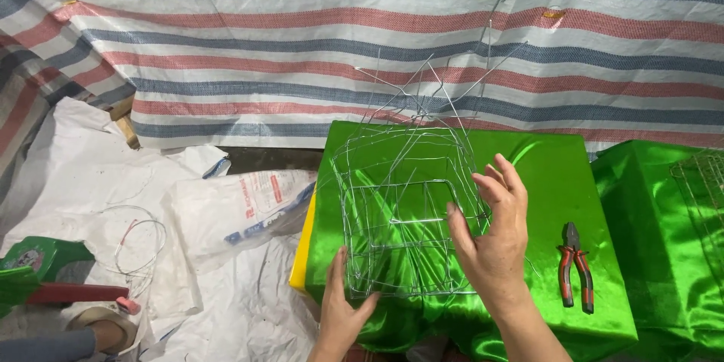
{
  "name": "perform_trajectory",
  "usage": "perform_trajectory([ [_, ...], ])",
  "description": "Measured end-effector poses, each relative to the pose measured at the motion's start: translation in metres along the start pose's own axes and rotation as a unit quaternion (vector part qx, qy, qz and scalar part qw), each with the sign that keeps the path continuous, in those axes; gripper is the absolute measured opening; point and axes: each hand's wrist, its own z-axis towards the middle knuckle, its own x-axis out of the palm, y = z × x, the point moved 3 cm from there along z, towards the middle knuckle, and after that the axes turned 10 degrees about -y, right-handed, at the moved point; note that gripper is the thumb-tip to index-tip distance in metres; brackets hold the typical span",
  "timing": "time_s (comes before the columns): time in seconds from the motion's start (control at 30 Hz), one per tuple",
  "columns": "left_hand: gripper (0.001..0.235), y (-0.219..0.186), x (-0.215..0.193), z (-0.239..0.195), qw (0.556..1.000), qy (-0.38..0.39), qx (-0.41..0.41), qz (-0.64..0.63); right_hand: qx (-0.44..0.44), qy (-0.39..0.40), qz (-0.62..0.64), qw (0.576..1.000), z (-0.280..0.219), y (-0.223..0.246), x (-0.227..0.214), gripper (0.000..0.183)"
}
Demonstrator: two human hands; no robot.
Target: Assembling a wire frame structure by bending metal wires and using pliers to secure the joints.
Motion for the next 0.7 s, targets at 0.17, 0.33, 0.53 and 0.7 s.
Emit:
perform_trajectory([
  [0.17, 0.114, 0.012, 0.004, 0.005, 0.999, -0.014, 0.04, -0.003, -0.027, 0.01, -0.016, 0.999, 0.001, 0.0, 0.003, 0.056],
  [0.33, 0.111, 0.004, -0.005, 0.008, 0.999, -0.006, 0.041, -0.011, -0.042, 0.019, -0.014, 0.999, 0.003, 0.004, 0.005, 0.057],
  [0.53, 0.108, 0.005, -0.018, 0.019, 0.999, 0.03, -0.005, 0.033, -0.004, 0.038, -0.008, 0.999, 0.001, 0.004, -0.005, 0.049],
  [0.7, 0.107, -0.001, -0.028, 0.019, 0.998, 0.044, 0.005, 0.051, 0.059, 0.036, 0.029, 0.997, 0.0, -0.007, -0.031, 0.033],
])
